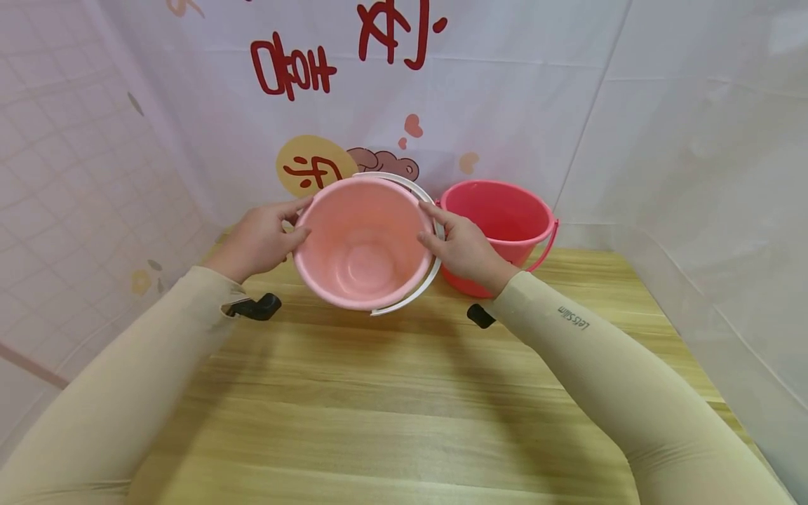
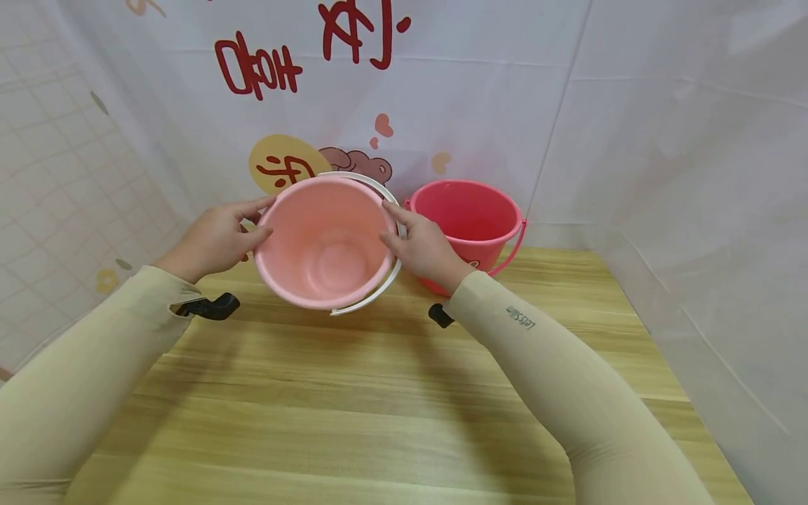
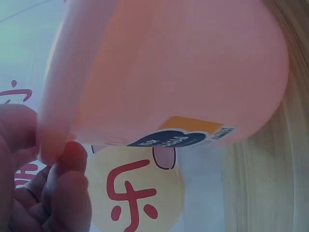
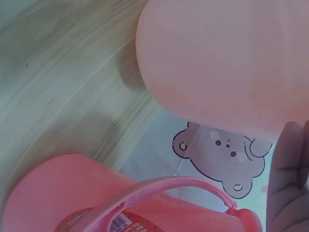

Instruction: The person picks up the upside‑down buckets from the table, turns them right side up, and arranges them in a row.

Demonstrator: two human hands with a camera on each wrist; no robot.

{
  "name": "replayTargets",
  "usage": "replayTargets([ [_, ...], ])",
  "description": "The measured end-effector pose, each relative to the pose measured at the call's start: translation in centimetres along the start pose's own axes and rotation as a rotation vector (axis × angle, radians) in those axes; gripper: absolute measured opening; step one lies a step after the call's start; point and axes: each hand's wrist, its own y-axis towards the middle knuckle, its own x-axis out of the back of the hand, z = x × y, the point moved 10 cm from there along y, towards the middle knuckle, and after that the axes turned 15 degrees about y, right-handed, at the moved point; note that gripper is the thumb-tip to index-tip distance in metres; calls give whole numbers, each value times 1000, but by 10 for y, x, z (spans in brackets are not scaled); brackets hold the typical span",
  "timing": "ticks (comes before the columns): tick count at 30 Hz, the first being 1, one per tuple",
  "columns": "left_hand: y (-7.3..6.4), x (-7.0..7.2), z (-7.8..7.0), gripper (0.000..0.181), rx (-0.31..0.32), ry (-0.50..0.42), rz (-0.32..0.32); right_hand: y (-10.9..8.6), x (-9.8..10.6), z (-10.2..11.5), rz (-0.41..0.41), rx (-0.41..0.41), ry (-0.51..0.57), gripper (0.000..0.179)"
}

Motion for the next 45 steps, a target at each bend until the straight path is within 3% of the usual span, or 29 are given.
replayTargets([
  [9,2,0,2,54,26,-5,36,-2,-5,10,51,138,-31,67],
  [18,2,-1,4,52,25,15,30,-7,-4,12,-13,140,-218,67],
  [23,4,-3,7,51,48,-3,43,-12,-8,14,-8,158,-327,80],
  [30,6,-6,9,52,55,-20,45,-12,-12,9,28,140,-359,97],
  [38,6,-8,6,57,-25,23,-1,-9,-9,6,25,105,-318,87],
  [45,-5,-13,-1,79,-116,-65,72,-10,-14,7,36,101,-341,94],
])
